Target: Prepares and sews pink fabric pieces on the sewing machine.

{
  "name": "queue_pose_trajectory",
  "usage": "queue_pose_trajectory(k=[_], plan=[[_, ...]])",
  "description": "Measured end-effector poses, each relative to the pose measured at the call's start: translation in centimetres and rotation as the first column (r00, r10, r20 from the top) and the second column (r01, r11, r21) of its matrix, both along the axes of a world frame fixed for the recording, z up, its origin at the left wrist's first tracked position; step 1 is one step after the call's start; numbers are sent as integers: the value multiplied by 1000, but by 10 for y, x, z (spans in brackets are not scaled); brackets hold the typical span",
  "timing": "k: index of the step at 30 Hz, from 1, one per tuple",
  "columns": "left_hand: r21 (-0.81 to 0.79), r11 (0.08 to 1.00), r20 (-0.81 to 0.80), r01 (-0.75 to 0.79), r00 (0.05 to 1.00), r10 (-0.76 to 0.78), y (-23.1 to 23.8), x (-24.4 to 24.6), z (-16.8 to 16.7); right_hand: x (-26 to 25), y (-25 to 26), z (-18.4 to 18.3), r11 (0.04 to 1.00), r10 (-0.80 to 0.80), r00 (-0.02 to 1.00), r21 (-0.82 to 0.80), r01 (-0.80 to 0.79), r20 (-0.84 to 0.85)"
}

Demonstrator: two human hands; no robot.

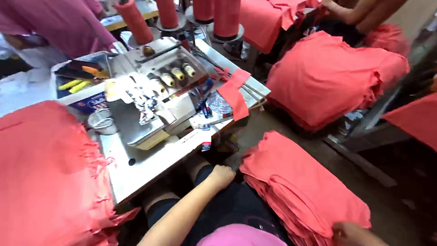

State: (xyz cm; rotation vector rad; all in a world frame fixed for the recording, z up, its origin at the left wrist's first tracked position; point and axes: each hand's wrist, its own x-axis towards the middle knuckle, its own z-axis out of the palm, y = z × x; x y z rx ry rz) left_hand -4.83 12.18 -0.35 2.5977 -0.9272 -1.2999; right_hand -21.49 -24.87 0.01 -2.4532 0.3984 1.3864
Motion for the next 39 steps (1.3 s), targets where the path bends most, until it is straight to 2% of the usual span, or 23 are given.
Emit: queue_pose_trajectory(k=[2, 5, 6, 8, 10, 11, 12, 14, 17, 18, 20, 22, 24, 26, 30, 32, 34, 36, 39], plan=[[-108, 986, -4, -126, 992, 126, 49, -11, 9, 56, 16, 26, 994, 78, 965, -98, -55, 250], [-229, 901, -53, -367, 929, 365, 119, -49, 26, 141, 83, 53, 958, 279, 789, -109, -264, 548], [-264, 853, -66, -450, 891, 449, 140, -66, 31, 163, 114, 56, 919, 347, 695, -79, -387, 629], [-367, 721, -34, -588, 783, 621, 177, -102, 39, 195, 180, 60, 776, 406, 458, -34, -630, 791], [-478, 586, 72, -654, 636, 768, 208, -138, 45, 213, 241, 65, 625, 335, 163, -89, -775, 928], [-529, 529, 131, -664, 552, 824, 219, -154, 47, 220, 263, 70, 597, 272, 55, -124, -792, 961], [-578, 476, 178, -663, 467, 866, 227, -168, 46, 227, 278, 75, 606, 213, -21, -149, -781, 977], [-633, 377, 199, -676, 328, 923, 234, -186, 42, 245, 282, 78, 704, 124, -93, -154, -694, 988], [-543, 224, 20, -809, 254, 967, 220, -190, 35, 271, 246, 67, 868, 66, -45, -79, -489, 997], [-505, 227, -46, -833, 289, 956, 214, -187, 29, 277, 232, 60, 904, 57, -25, -62, -423, 998], [-537, 348, -124, -769, 480, 868, 200, -176, 13, 284, 208, 45, 928, 82, 6, -74, -365, 997], [-549, 497, -158, -672, 667, 728, 185, -153, 7, 285, 196, 33, 916, 139, 54, -108, -385, 989], [-500, 609, -158, -616, 756, 636, 167, -123, 17, 289, 192, 19, 885, 155, 30, -125, -449, 987], [-479, 666, -130, -572, 797, 590, 150, -96, 28, 297, 191, 10, 849, 146, -55, -153, -506, 988], [-548, 682, -139, -484, 857, 497, 125, -52, 55, 305, 186, 9, 770, 226, -151, -271, -578, 962], [-564, 691, -163, -451, 882, 442, 111, -28, 74, 310, 183, 6, 741, 254, -232, -343, -577, 939], [-631, 651, -172, -421, 895, 413, 101, -5, 76, 314, 182, 7, 739, 252, -233, -343, -580, 939], [-655, 600, -220, -459, 876, 430, 88, 20, 84, 316, 181, 14, 754, 229, -180, -291, -589, 957], [-574, 531, -318, -623, 767, 557, 58, 60, 108, 311, 183, 30, 792, 154, -169, -224, -567, 973]])
